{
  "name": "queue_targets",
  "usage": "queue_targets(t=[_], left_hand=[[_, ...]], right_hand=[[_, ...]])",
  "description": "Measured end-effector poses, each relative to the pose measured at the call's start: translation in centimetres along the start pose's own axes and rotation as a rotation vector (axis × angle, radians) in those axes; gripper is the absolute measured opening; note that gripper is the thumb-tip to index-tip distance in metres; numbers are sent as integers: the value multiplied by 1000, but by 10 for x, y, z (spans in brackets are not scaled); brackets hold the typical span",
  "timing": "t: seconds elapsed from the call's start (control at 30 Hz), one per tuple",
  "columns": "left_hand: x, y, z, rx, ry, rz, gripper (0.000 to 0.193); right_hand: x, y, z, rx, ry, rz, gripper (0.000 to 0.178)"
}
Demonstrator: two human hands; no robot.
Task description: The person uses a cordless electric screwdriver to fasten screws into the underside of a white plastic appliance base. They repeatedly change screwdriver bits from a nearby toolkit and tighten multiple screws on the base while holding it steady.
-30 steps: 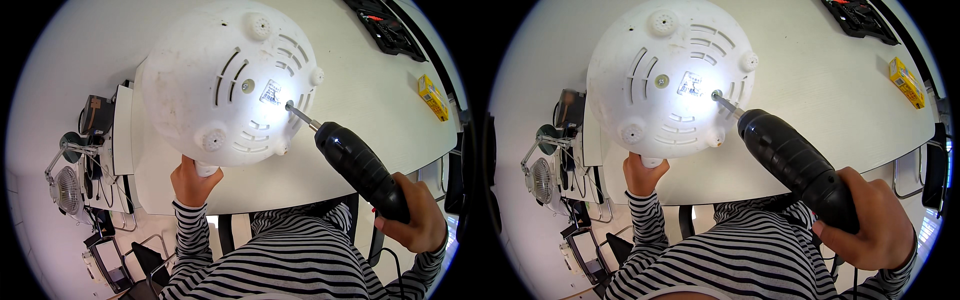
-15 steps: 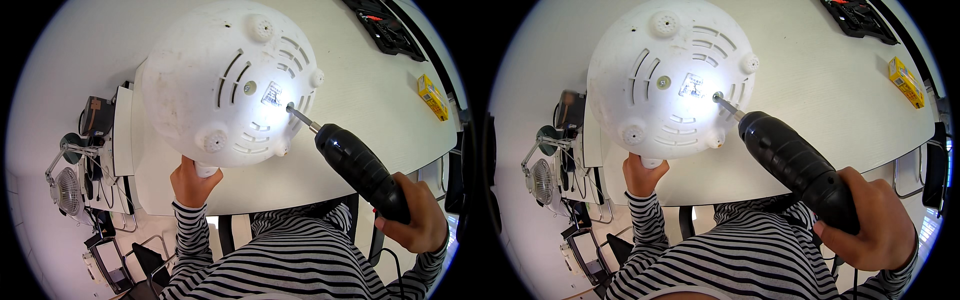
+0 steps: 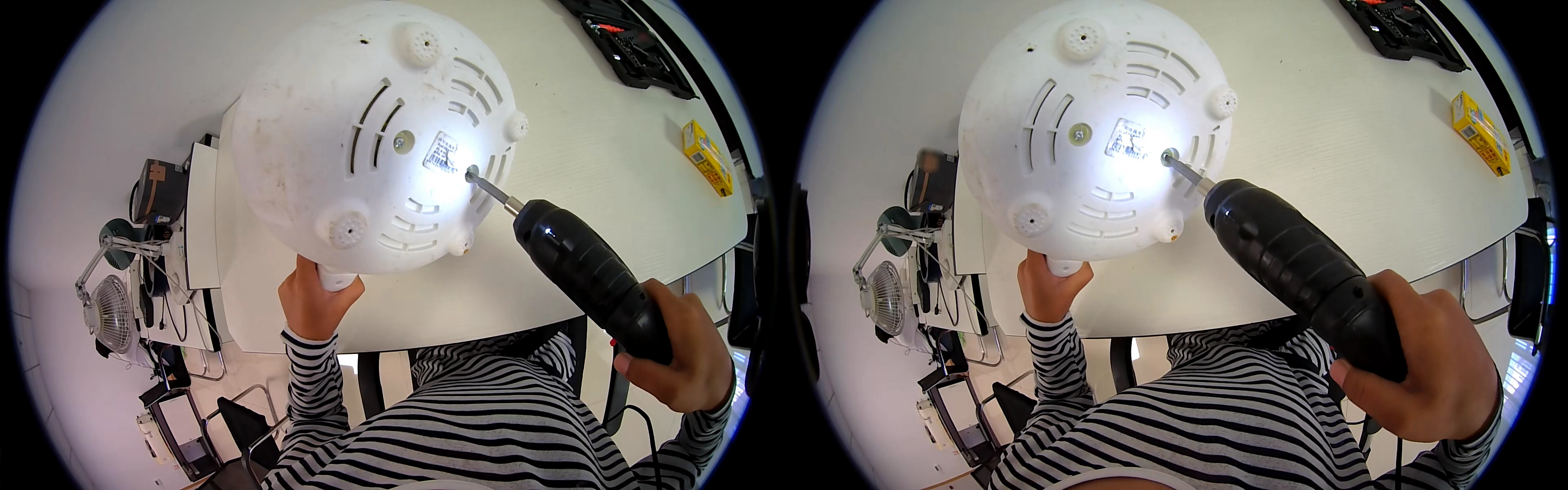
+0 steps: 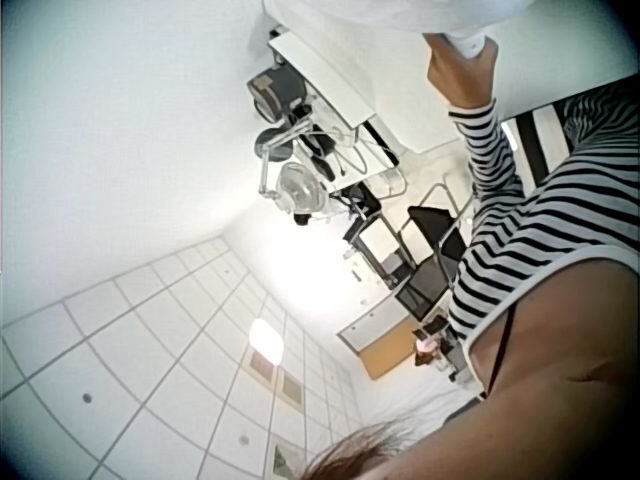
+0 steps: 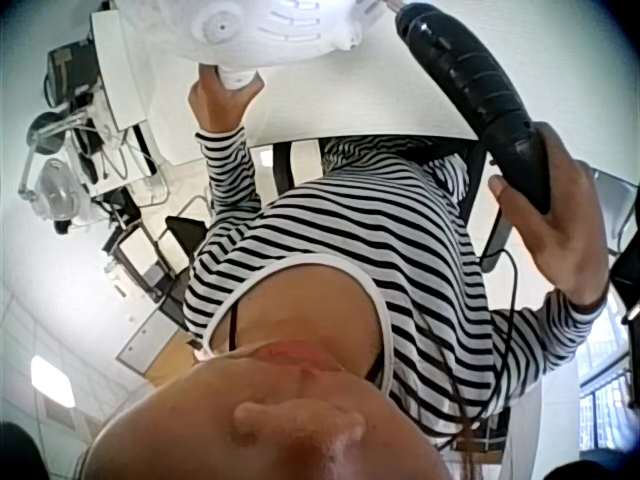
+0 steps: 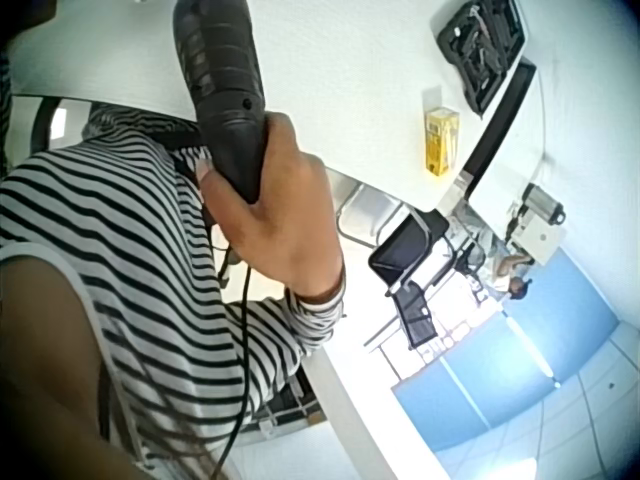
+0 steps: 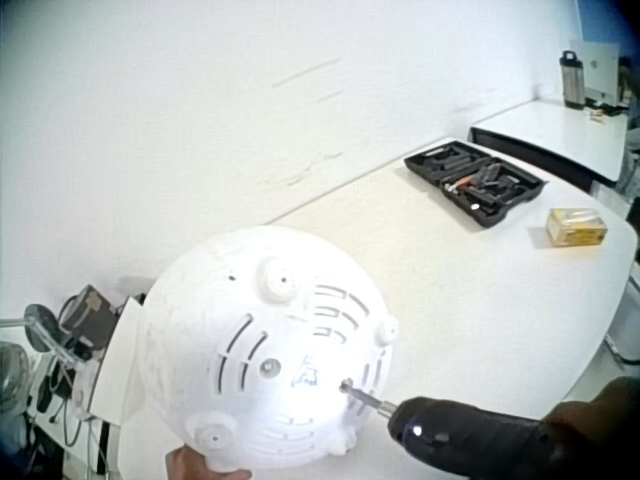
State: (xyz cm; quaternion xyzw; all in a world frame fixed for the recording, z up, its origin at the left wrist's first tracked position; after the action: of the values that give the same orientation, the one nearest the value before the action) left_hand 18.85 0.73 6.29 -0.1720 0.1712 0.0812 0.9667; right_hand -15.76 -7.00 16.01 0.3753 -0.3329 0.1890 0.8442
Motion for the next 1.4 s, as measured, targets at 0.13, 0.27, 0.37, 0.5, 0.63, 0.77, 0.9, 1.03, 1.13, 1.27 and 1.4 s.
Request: queue_targets(t=[0.13,0.27,0.37,0.5,0.63,0.77,0.9,1.03,1.13,1.27,1.4], left_hand=[[0,0,-1,-4,4,-3,59],[0,0,0,-11,-18,-22,58],[2,0,-1,-12,-19,-21,58],[1,-1,0,0,-9,-3,58],[0,-2,0,6,-7,-1,58],[0,-2,0,8,-7,-4,57],[0,-2,0,3,-7,-6,57],[0,-2,0,2,-6,-6,57],[1,-2,-1,-2,-13,-12,56],[0,-2,0,0,-17,-13,56],[-1,-3,-1,0,-11,-7,56]], right_hand=[[-1,0,0,-17,-2,17,44],[-2,-1,0,7,-1,-9,45],[-1,-1,1,6,14,1,45],[0,-1,2,-5,25,14,44],[-3,-2,2,-3,4,21,44],[-4,-3,2,-6,1,20,44],[-5,-3,2,-7,-15,10,44],[-6,-3,1,-11,-18,8,45],[-5,-2,2,-28,26,35,44],[-1,-2,3,-14,32,7,45],[-3,-2,2,-17,21,14,44]])
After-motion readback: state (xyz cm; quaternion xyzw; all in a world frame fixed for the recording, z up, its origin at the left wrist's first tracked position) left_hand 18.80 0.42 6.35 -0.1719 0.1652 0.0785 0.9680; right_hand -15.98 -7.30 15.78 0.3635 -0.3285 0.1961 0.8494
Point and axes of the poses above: each hand's wrist, its own y-axis away from the middle knuckle, its own z-axis out of the back of the hand, x = y × z, the point moved 2 cm from there along -y, towards the middle knuckle, and after that the axes turned 1 degree about z, right-handed, at the moved point
